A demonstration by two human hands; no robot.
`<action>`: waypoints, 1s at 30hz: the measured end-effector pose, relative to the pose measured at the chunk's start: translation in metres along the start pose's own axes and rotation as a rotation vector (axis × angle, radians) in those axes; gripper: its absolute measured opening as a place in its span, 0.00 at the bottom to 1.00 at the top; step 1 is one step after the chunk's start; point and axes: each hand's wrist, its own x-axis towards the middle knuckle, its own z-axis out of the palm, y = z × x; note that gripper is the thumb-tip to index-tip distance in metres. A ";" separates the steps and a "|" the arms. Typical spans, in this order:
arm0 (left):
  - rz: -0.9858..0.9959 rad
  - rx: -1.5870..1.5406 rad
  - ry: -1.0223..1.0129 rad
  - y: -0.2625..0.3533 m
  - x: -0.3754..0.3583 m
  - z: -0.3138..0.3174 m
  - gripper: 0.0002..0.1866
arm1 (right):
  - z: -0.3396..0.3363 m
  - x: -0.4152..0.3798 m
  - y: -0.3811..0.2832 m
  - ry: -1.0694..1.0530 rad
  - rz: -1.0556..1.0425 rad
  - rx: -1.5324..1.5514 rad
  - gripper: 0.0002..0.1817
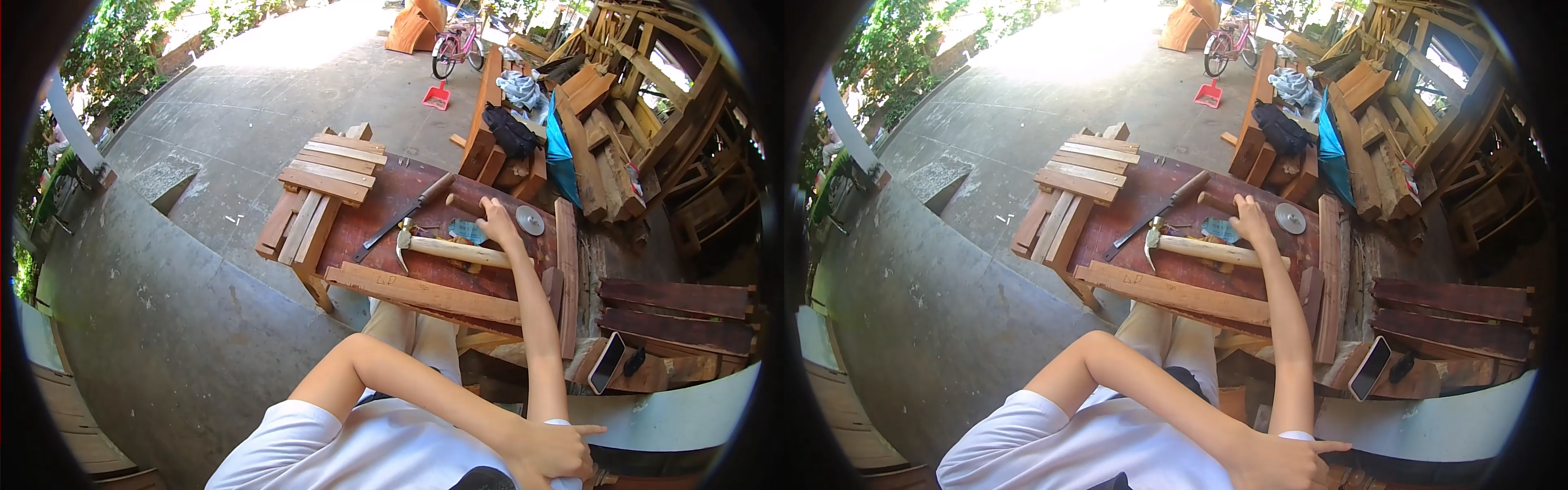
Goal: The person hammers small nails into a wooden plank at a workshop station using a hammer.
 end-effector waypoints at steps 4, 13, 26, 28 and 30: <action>0.112 0.077 0.149 -0.001 -0.002 0.012 0.42 | -0.028 0.000 -0.012 0.270 -0.118 0.185 0.23; -0.003 0.112 0.054 -0.002 -0.041 0.004 0.32 | -0.131 -0.077 -0.103 0.450 -0.200 0.592 0.22; -1.338 1.298 0.463 0.042 -0.329 -0.122 0.48 | -0.083 -0.261 -0.098 0.290 -0.067 0.895 0.12; -1.350 1.239 0.352 0.045 -0.362 -0.127 0.49 | -0.072 -0.277 -0.102 0.275 0.029 1.051 0.12; -1.375 1.134 0.322 0.046 -0.381 -0.133 0.50 | -0.065 -0.291 -0.101 0.244 0.018 1.109 0.14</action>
